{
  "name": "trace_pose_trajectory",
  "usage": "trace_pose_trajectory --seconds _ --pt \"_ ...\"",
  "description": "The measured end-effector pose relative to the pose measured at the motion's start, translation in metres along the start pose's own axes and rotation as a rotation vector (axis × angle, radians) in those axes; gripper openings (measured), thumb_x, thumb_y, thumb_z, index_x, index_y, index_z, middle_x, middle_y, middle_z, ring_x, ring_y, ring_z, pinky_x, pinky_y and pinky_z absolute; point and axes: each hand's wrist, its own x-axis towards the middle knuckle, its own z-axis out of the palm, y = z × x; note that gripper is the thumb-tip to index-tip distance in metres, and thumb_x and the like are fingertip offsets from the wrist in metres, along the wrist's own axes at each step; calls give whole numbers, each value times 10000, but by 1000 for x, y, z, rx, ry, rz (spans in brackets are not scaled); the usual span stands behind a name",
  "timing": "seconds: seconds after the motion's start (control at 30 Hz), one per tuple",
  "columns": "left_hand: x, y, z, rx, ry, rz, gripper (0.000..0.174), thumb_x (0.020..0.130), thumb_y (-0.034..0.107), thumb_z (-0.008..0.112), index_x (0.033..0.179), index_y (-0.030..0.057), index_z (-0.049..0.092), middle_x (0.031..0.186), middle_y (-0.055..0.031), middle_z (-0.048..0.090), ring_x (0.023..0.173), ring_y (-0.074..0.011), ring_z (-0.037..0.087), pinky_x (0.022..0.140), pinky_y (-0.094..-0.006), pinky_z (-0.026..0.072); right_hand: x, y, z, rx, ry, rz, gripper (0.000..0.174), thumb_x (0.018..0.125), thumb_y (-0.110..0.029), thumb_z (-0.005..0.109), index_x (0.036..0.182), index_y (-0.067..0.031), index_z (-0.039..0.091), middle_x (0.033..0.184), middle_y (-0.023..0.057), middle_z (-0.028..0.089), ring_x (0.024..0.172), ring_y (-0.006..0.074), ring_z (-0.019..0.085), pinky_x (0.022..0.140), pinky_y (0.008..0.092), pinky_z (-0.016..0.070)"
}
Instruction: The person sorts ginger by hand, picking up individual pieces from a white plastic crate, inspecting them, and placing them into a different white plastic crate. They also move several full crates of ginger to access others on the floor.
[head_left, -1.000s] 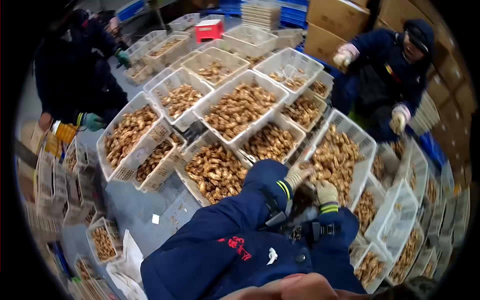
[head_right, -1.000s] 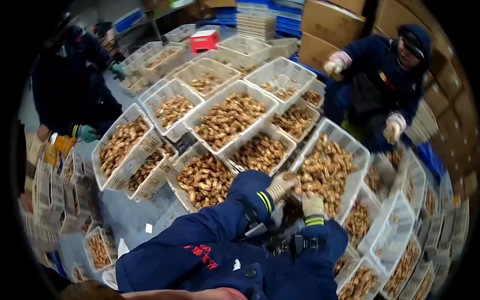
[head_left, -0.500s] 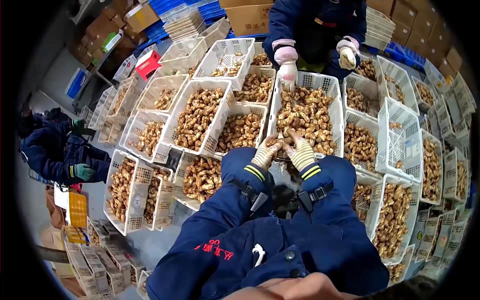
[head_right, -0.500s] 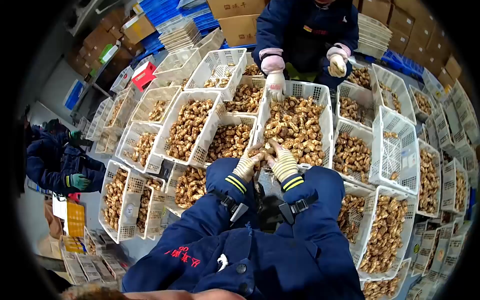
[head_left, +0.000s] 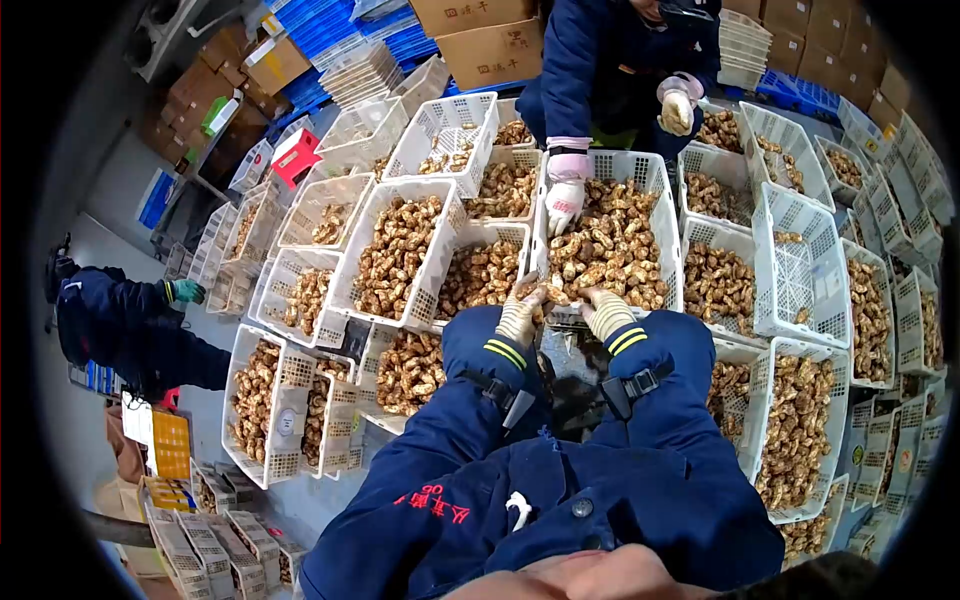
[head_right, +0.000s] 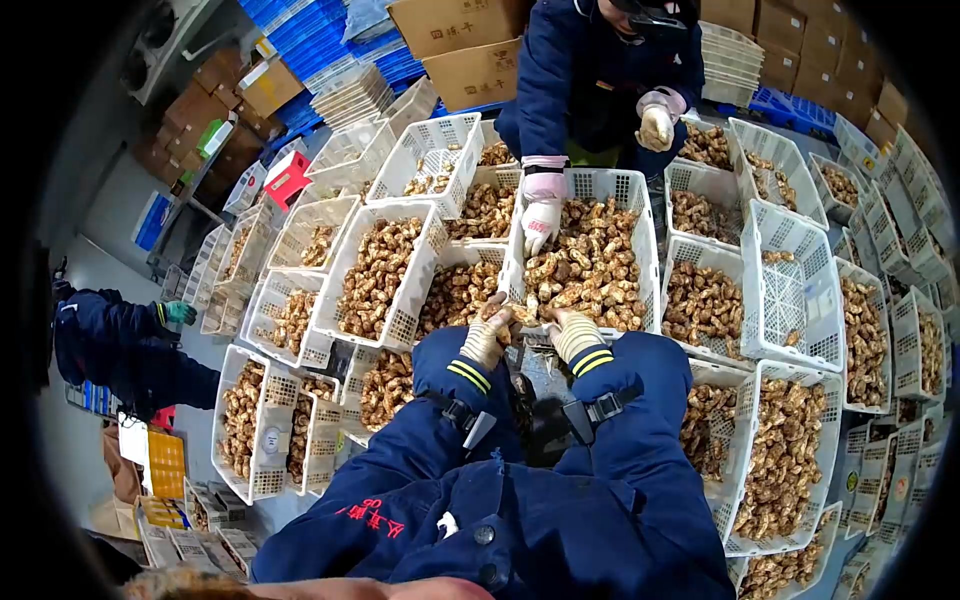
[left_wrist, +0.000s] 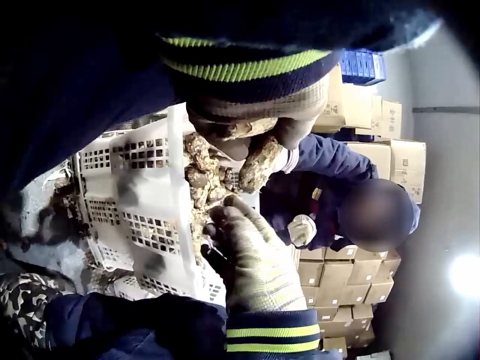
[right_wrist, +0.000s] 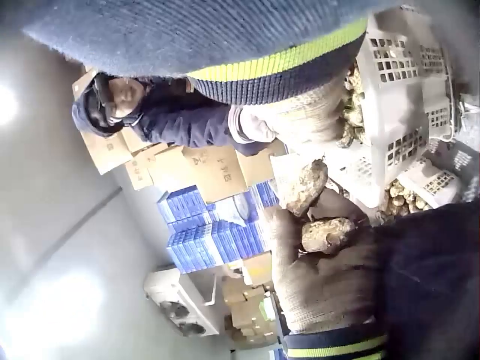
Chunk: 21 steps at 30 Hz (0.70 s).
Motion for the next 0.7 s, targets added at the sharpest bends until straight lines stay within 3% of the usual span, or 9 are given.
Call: trace_pose_trajectory --seconds 0.03,0.07,0.23,0.33,0.37,0.5,0.53,0.6,0.7 --pt "6 -6 -9 37 -28 9 560 842 145 683 1327 34 424 988 -64 591 852 -176 590 730 -318 508 -11 -13 -14 117 76 18 372 866 -269 553 1185 -84 603 1110 212 625 1050 359 582 910 412 452" --pt "10 -11 -14 51 -50 42 550 844 132 679 1324 29 431 994 -69 597 860 -170 590 725 -312 508 -9 -9 -6 253 242 -99 366 863 -265 567 1157 -53 612 1089 214 628 1034 363 583 911 406 451" --pt "0 7 -2 152 -119 -41 554 854 92 658 1341 2 409 1070 -103 585 896 -169 592 741 -282 517 -16 -28 -10 334 336 -267 291 826 -206 631 1051 -24 647 1016 194 638 979 360 592 882 395 460" --pt "4 -5 -8 114 -152 -17 569 855 78 653 1354 -5 392 1116 -119 564 932 -187 597 789 -297 531 -6 -16 -2 344 268 -342 213 795 -174 656 942 -20 669 985 167 642 939 343 598 858 391 467" --pt "7 -8 -12 140 -157 -21 582 852 72 657 1358 -10 382 1139 -127 552 963 -207 601 832 -325 536 -4 -13 4 341 327 -279 154 779 -150 658 867 -25 672 939 149 644 901 332 599 831 395 471" --pt "3 -1 -9 130 -135 -54 549 867 90 641 1352 5 398 1150 -105 555 982 -215 595 837 -355 528 -11 -9 -7 354 376 -276 137 791 -116 646 889 -24 674 932 157 647 900 328 608 831 400 474" --pt "3 0 -9 89 -101 -58 539 871 94 635 1348 6 402 1146 -103 557 988 -218 592 840 -361 526 -25 -24 -26 265 307 -161 155 790 -52 608 932 -30 669 956 162 643 913 329 613 837 401 478" --pt "1 1 -8 5 -36 -70 519 878 103 624 1341 9 409 1139 -98 559 1000 -225 587 845 -371 521 -28 -14 -17 308 409 -221 225 796 -20 570 1004 -40 653 981 170 640 924 339 615 841 404 484" --pt "-1 2 -4 -98 -5 -30 468 880 127 616 1312 43 457 1078 -69 560 939 -207 578 783 -349 504 -45 -10 -14 288 208 -62 239 881 -146 517 1073 -78 642 985 151 667 926 302 638 833 377 492"
